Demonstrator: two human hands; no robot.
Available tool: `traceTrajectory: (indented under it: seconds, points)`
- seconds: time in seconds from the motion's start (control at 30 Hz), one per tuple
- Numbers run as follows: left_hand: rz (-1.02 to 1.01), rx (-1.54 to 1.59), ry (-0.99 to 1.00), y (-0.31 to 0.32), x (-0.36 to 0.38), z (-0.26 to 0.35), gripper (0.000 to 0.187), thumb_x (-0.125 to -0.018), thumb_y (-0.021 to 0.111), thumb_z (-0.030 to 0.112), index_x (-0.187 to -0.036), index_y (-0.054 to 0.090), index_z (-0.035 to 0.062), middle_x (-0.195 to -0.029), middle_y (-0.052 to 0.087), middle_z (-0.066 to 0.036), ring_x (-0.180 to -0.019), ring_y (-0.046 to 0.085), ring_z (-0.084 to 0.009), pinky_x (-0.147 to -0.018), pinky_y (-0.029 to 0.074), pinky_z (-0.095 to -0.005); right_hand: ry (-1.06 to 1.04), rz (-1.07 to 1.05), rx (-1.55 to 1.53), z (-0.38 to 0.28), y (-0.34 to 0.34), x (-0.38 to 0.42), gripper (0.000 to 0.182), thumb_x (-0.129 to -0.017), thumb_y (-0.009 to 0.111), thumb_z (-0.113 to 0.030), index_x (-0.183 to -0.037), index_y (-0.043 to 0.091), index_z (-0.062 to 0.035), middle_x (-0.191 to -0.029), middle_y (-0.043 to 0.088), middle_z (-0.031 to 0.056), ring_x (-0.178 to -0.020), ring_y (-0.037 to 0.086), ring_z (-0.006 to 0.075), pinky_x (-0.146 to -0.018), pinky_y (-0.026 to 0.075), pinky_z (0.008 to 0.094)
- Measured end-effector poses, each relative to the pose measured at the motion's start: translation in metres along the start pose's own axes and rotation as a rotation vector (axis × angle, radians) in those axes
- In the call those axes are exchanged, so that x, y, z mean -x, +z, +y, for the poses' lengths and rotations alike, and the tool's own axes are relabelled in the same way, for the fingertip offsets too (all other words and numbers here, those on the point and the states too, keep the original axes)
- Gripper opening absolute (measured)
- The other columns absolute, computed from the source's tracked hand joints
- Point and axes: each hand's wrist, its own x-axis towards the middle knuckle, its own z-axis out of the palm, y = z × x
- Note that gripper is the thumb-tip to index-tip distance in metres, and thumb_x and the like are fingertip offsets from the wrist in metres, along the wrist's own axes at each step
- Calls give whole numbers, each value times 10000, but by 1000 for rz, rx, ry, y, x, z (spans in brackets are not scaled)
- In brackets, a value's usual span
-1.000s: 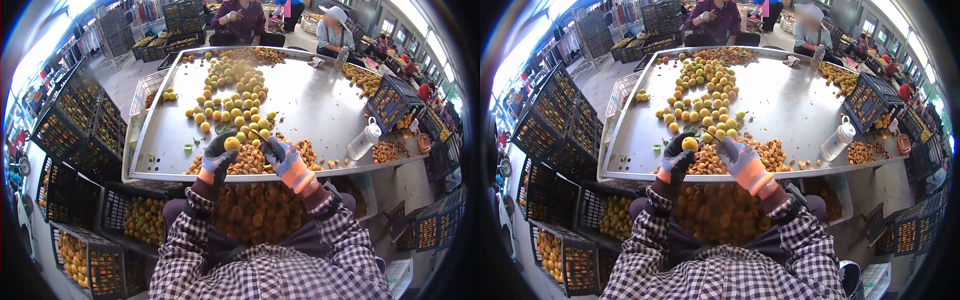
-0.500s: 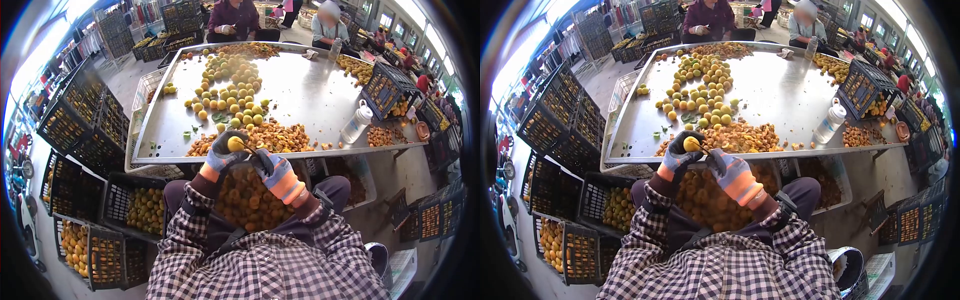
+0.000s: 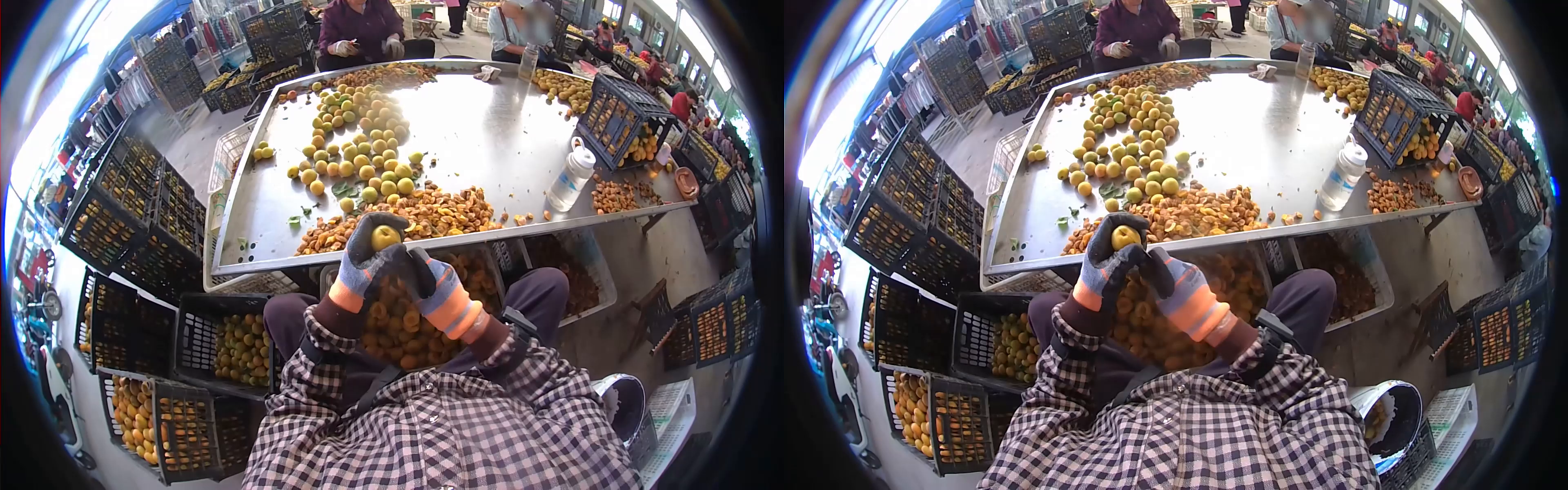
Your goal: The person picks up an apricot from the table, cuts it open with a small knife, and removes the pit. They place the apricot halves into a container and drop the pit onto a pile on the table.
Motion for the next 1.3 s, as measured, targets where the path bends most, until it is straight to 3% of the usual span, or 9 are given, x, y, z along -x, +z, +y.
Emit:
traceTrajectory:
  seconds: [0.2, 0.37, 0.5, 0.57, 0.7, 0.97, 1.1, 1.17, 1.3]
  points:
    - [107, 279, -63, 16, 4, -6, 464, -810, 724, 258, -1160, 524, 30, -973, 570, -35, -949, 573, -128, -820, 480, -265, -7, 65, -35, 14, 7, 6, 177, -835, 570, -83, -1006, 528, -65, -779, 618, 157, -755, 605, 387, -600, 478, 434]
    - [-216, 47, -54, -20, -3, 0, 483, -792, 747, 123, -1206, 524, 12, -1133, 601, -87, -1030, 582, -156, -894, 480, -305, 12, -64, 39, 9, -18, 2, 255, -832, 610, -125, -1075, 557, -66, -828, 627, 180, -765, 611, 380, -635, 486, 429]
    - [-41, 132, -13, 0, -11, 4, 440, -788, 735, 77, -1176, 547, -7, -1047, 641, -76, -999, 594, -152, -872, 491, -305, -28, 5, 14, 10, -25, -6, 284, -809, 609, -9, -1087, 555, -22, -903, 633, 174, -844, 623, 352, -714, 498, 349]
    - [122, 228, -123, 17, -15, 5, 381, -818, 697, 92, -1157, 561, -15, -1034, 643, -72, -978, 593, -137, -854, 488, -286, -106, 41, 143, 18, -23, -11, 463, -764, 611, -68, -1205, 475, -22, -1037, 585, 192, -905, 591, 375, -733, 489, 444]
    - [42, 458, -135, 36, -29, 6, 316, -882, 637, 186, -1127, 586, -8, -1017, 645, -53, -926, 597, -132, -839, 473, -262, -67, 91, 0, 32, -26, -25, 365, -806, 605, -63, -1153, 500, -14, -952, 614, 184, -880, 600, 385, -726, 497, 409]
    - [-106, -117, 13, 13, -52, 39, 432, -829, 668, 208, -1199, 570, 6, -1141, 619, -80, -1062, 562, -162, -968, 407, -296, -130, -77, -198, -3, -62, -50, 209, -845, 623, -52, -1044, 573, -11, -868, 628, 177, -830, 633, 270, -719, 488, 327]
    - [94, 145, 44, 35, -41, 27, 419, -915, 580, 275, -1211, 548, -21, -1088, 626, -86, -1035, 569, -160, -900, 440, -279, -2, 6, -287, -2, -40, -50, 247, -835, 623, -63, -1067, 556, -11, -886, 625, 195, -837, 623, 363, -713, 500, 372]
    - [174, 495, -173, 44, -37, 15, 379, -911, 601, 314, -1109, 591, -9, -976, 631, -46, -903, 589, -141, -825, 458, -269, -245, 175, -136, 26, -14, -49, 300, -823, 622, -75, -1100, 524, -18, -913, 621, 201, -862, 609, 398, -714, 503, 402]
    - [198, 382, -234, 35, -30, 2, 359, -873, 665, 271, -1114, 597, 15, -977, 635, -38, -867, 593, -129, -804, 478, -249, -59, 41, -145, 35, -17, -36, 319, -808, 612, -75, -1106, 505, -37, -943, 606, 206, -888, 582, 419, -728, 501, 422]
